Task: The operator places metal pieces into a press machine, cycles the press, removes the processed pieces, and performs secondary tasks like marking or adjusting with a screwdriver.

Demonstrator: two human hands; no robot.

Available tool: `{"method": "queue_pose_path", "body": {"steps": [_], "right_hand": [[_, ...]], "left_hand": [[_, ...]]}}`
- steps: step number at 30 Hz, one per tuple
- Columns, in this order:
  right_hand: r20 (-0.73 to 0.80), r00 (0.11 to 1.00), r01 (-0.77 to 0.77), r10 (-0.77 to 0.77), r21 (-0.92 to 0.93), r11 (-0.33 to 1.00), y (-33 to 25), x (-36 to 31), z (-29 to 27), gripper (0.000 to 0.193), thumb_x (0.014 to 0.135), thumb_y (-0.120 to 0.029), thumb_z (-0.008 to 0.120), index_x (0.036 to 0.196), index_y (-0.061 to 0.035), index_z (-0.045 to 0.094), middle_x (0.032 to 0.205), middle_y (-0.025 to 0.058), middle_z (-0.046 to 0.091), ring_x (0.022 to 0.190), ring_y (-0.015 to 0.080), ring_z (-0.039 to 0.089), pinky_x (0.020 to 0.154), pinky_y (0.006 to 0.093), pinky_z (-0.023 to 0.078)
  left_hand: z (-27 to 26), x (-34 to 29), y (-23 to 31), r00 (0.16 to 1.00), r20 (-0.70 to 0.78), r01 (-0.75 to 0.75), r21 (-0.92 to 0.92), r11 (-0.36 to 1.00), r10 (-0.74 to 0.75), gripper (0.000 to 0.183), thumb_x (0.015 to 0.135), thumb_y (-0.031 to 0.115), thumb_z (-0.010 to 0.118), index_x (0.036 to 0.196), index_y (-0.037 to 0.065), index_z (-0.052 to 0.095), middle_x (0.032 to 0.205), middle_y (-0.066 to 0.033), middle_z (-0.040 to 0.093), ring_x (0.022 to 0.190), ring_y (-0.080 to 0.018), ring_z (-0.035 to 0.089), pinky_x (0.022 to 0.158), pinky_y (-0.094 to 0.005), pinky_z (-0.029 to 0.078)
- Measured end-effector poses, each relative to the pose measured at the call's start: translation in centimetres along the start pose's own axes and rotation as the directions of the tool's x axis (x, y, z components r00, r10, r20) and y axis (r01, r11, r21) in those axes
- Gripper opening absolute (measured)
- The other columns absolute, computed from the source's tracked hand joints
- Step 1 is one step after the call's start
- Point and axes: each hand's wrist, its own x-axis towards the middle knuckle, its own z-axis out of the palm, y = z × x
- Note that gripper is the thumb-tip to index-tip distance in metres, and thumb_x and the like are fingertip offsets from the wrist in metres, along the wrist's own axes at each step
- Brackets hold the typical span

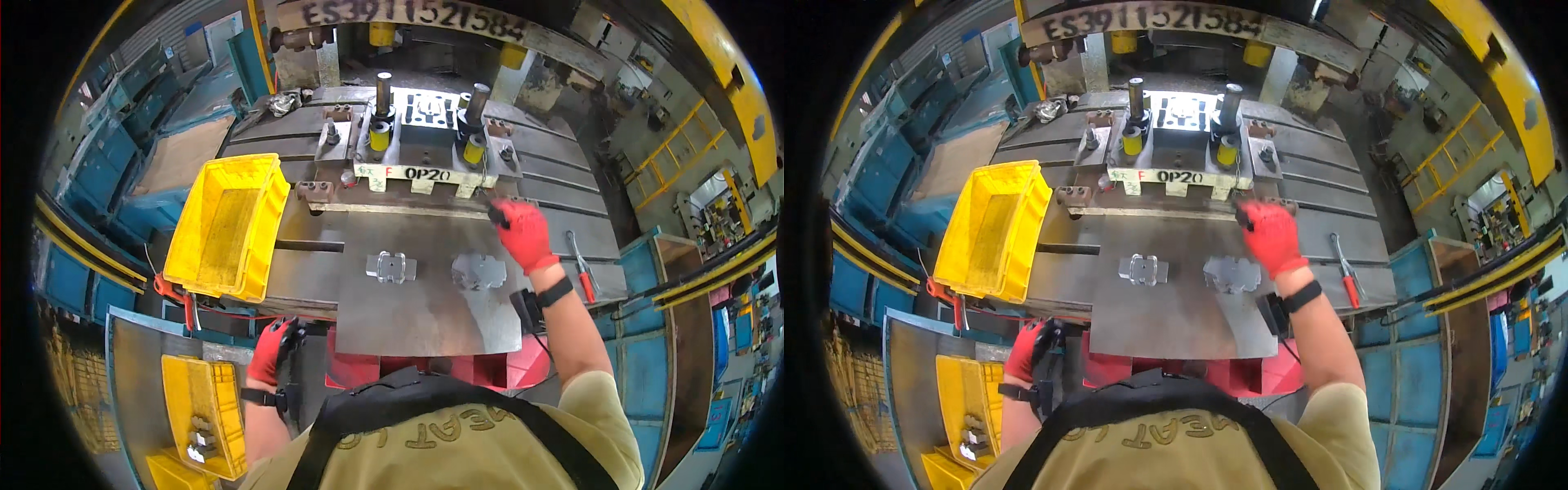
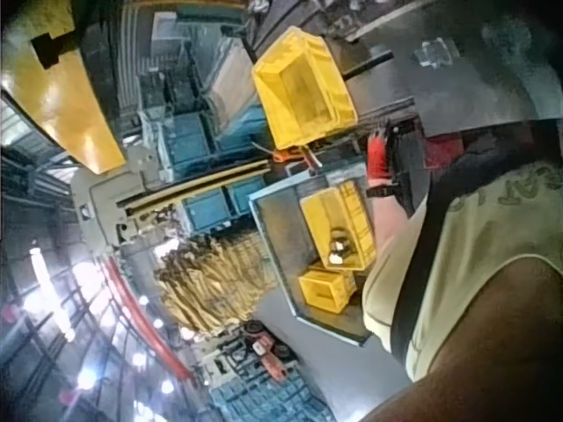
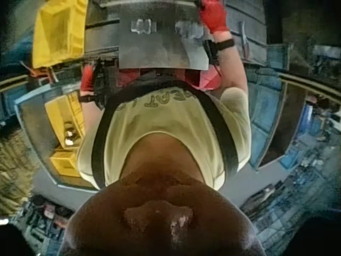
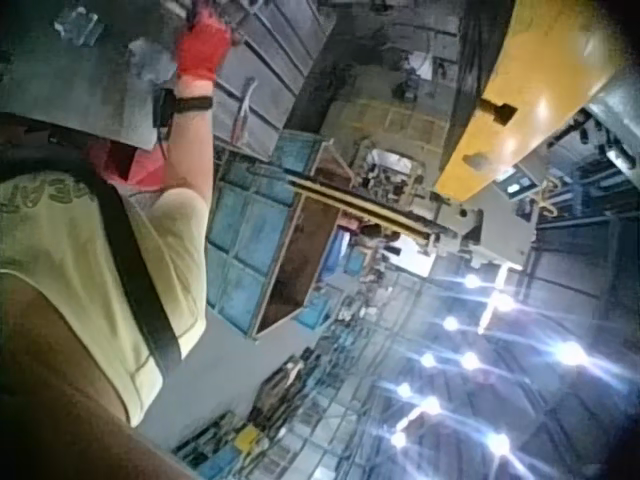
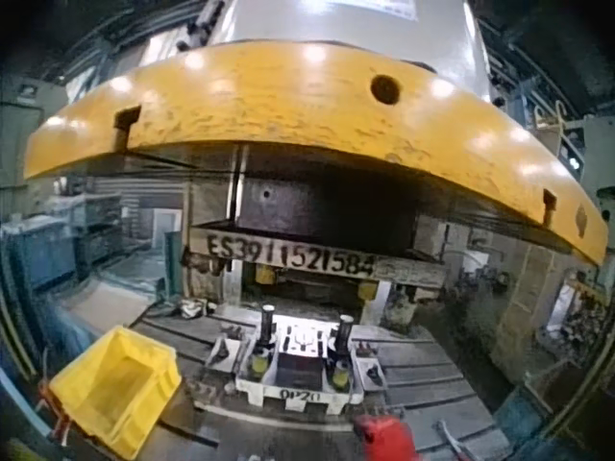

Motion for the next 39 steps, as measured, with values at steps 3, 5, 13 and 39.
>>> {"method": "queue_pose_path", "body": {"steps": [3,5,13,39], "right_hand": [[-0.309,0.934,0.180,-0.180,-0.029,0.983,2.5,5.6,1.8,0.029,0.063,-0.015,0.057,0.092,-0.0138,0.055,0.085,0.0067,0.057,0.080,0.0247,0.053,0.070,0.0341,0.042],[-0.330,0.933,0.154,-0.145,0.003,0.988,2.7,9.5,2.1,0.025,0.066,-0.017,0.056,0.090,-0.0138,0.057,0.086,0.0067,0.058,0.080,0.0244,0.053,0.070,0.0332,0.042],[-0.322,0.947,0.004,-0.015,-0.033,0.999,1.9,18.5,5.6,0.019,0.068,-0.022,0.053,0.085,-0.0144,0.060,0.091,0.0039,0.058,0.088,0.0241,0.051,0.077,0.0337,0.039],[0.000,0.730,-0.674,0.684,0.172,0.719,3.4,-12.4,-3.2,0.033,0.072,-0.023,0.057,0.097,-0.0022,0.054,0.086,0.0150,0.058,0.077,0.0279,0.056,0.069,0.0328,0.042]], "left_hand": [[0.2,-1.2,-1.6,0.925,-0.020,0.375,-0.131,0.918,-0.380,0.018,0.078,0.021,0.051,0.078,0.003,0.056,0.067,-0.0030,0.054,0.065,-0.0098,0.051,0.059,-0.0226,0.039],[1.0,-2.2,-3.3,0.882,-0.116,0.466,0.064,0.883,-0.457,0.021,0.075,0.022,0.055,0.076,0.001,0.055,0.065,-0.0041,0.054,0.063,-0.0111,0.051,0.056,-0.0240,0.039],[3.5,-7.1,-14.8,0.732,0.073,0.681,-0.117,0.723,-0.677,0.027,0.073,0.023,0.056,0.085,0.000,0.057,0.076,-0.0088,0.058,0.065,-0.0178,0.056,0.054,-0.0296,0.044],[2.8,-5.1,-14.5,0.581,0.359,0.813,-0.296,0.501,-0.730,0.040,0.074,0.034,0.057,0.097,0.003,0.049,0.087,-0.0086,0.053,0.076,-0.0182,0.052,0.065,-0.0346,0.047]]}}
